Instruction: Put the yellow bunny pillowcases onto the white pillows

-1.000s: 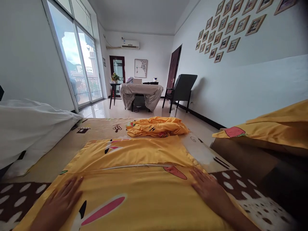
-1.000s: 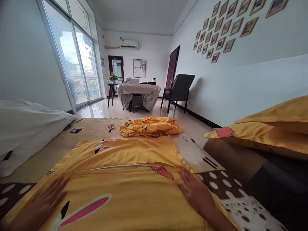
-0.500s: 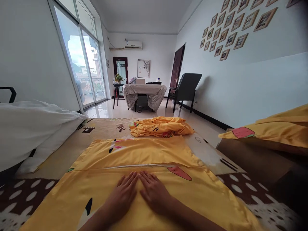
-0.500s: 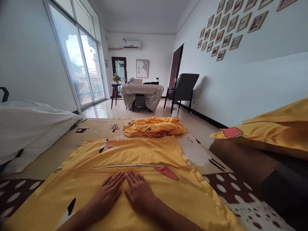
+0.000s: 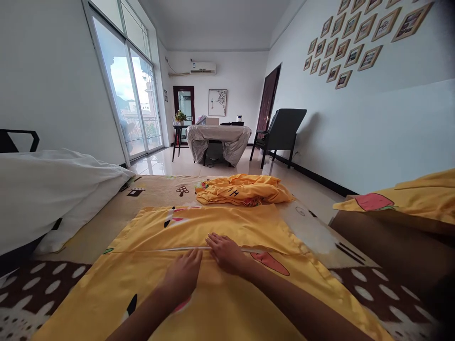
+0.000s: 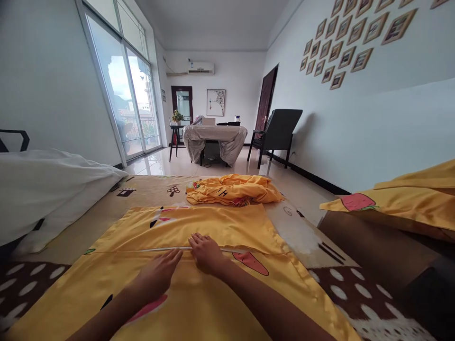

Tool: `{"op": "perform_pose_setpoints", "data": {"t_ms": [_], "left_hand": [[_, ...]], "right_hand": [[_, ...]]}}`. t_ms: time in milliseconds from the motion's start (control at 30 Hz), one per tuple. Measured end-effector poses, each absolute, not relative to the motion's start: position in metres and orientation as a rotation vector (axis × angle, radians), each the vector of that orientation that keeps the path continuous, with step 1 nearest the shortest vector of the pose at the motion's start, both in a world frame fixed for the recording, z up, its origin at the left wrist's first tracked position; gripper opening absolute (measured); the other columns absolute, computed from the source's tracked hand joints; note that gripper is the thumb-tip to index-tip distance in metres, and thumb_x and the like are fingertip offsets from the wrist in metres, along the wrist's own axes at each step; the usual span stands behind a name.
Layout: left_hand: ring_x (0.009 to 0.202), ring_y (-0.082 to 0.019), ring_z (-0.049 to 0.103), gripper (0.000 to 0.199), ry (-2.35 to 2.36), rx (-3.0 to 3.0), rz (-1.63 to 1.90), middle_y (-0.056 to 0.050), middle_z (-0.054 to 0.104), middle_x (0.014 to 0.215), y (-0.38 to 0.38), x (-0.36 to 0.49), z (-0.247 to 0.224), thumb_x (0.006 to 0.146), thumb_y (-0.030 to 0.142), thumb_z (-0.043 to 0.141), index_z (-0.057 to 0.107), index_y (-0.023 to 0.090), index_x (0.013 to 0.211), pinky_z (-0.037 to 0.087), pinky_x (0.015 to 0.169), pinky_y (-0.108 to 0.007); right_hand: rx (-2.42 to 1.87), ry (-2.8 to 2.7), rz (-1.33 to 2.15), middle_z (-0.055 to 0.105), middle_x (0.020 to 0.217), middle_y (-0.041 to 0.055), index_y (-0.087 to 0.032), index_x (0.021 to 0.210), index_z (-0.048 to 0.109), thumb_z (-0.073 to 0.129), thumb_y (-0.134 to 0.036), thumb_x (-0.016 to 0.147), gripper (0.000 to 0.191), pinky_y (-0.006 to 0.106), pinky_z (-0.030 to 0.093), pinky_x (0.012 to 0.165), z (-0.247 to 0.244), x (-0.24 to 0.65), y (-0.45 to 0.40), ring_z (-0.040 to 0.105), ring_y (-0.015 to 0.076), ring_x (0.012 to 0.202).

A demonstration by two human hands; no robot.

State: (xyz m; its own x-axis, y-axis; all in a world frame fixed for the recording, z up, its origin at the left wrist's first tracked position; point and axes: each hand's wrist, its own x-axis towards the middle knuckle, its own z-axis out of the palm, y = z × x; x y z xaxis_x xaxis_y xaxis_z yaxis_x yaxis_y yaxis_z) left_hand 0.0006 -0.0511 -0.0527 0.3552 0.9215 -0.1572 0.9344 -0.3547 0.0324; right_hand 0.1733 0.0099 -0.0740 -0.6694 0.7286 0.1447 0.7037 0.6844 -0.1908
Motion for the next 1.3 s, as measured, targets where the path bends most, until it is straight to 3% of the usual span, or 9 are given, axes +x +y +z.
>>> {"op": "perform_pose_setpoints", "data": {"t_ms": [133,267,367,600,767,900,1067,1200,1300], "left_hand": [[0.142,-0.021,0.025,0.059,1.842,2.422,-0.065,-0.014,0.028,0.152,0.029,0.005,-0.072,0.086,0.010,0.029,0.032,0.006,0.144,0.025,0.115,-0.037],[0.142,-0.024,0.023,0.055,1.967,2.304,0.010,-0.012,0.025,0.153,0.081,-0.014,-0.103,0.096,0.031,0.017,0.031,0.012,0.146,0.022,0.114,-0.050],[0.143,-0.025,0.019,0.056,2.035,2.249,0.066,-0.008,0.019,0.155,0.106,-0.031,-0.118,0.096,0.041,0.019,0.029,0.020,0.147,0.019,0.114,-0.052],[0.145,-0.022,0.011,0.058,2.271,2.007,0.061,-0.001,0.011,0.157,0.137,-0.113,-0.123,0.095,0.047,0.016,0.014,0.028,0.150,0.019,0.114,-0.052],[0.144,-0.026,0.017,0.060,2.529,1.761,-0.017,-0.006,0.014,0.156,0.120,-0.194,-0.116,0.095,0.045,0.015,0.017,0.022,0.150,0.022,0.112,-0.055],[0.140,-0.031,0.026,0.055,2.626,1.718,-0.080,-0.014,0.025,0.153,0.105,-0.215,-0.103,0.095,0.036,0.020,0.031,0.020,0.146,0.022,0.107,-0.064],[0.143,-0.028,0.017,0.060,2.544,2.024,-0.063,-0.018,0.022,0.153,0.117,-0.153,-0.088,0.085,0.006,0.024,0.033,0.009,0.144,0.006,0.112,-0.059],[0.142,-0.019,0.024,0.059,2.153,2.331,-0.006,-0.010,0.029,0.152,0.139,-0.051,-0.100,0.086,0.011,0.029,0.035,0.016,0.145,0.019,0.115,-0.044],[0.142,-0.019,0.023,0.057,1.985,2.396,0.049,-0.008,0.025,0.153,0.144,0.004,-0.117,0.090,0.017,0.025,0.031,0.017,0.146,0.026,0.112,-0.045]], "right_hand": [[-1.276,-2.582,0.164,0.049,0.140,0.0116,-0.006,0.136,0.046,0.011,-0.021,0.095,0.056,0.035,0.030,0.107,-0.081,0.137,0.058,0.042,0.0200,0.132],[-1.391,-2.553,0.208,0.043,0.145,0.0125,-0.013,0.138,0.045,0.022,-0.034,0.097,0.052,0.041,0.032,0.106,-0.103,0.130,0.097,0.040,0.0227,0.133],[-1.460,-2.548,0.254,0.033,0.151,0.0105,-0.020,0.143,0.040,0.025,-0.045,0.097,0.055,0.045,0.026,0.110,-0.119,0.135,0.125,0.030,0.0219,0.139],[-1.781,-2.436,0.222,0.017,0.157,0.0009,-0.028,0.149,0.025,0.026,-0.051,0.095,0.059,0.042,0.014,0.115,-0.126,0.217,0.173,0.015,0.0172,0.144],[-2.177,-2.206,0.080,0.015,0.157,0.0089,-0.017,0.150,0.023,0.029,-0.047,0.094,0.063,0.050,0.011,0.114,-0.118,0.338,0.163,0.011,0.0247,0.145],[-2.321,-2.093,-0.040,0.020,0.156,0.0117,-0.017,0.148,0.030,0.032,-0.032,0.095,0.055,0.055,0.013,0.112,-0.105,0.385,0.140,0.018,0.0286,0.143],[-2.206,-2.123,-0.135,0.024,0.151,0.0251,-0.001,0.140,0.041,0.027,-0.007,0.090,0.052,0.052,0.011,0.113,-0.081,0.322,0.140,0.019,0.0314,0.143],[-1.941,-2.276,-0.006,0.044,0.142,0.0170,-0.013,0.136,0.046,0.046,-0.025,0.095,0.043,0.051,0.030,0.108,-0.087,0.210,0.146,0.041,0.0283,0.131],[-1.760,-2.344,0.099,0.049,0.137,0.0103,-0.018,0.131,0.049,0.054,-0.038,0.092,0.044,0.052,0.039,0.102,-0.106,0.148,0.143,0.049,0.0258,0.122]]}}
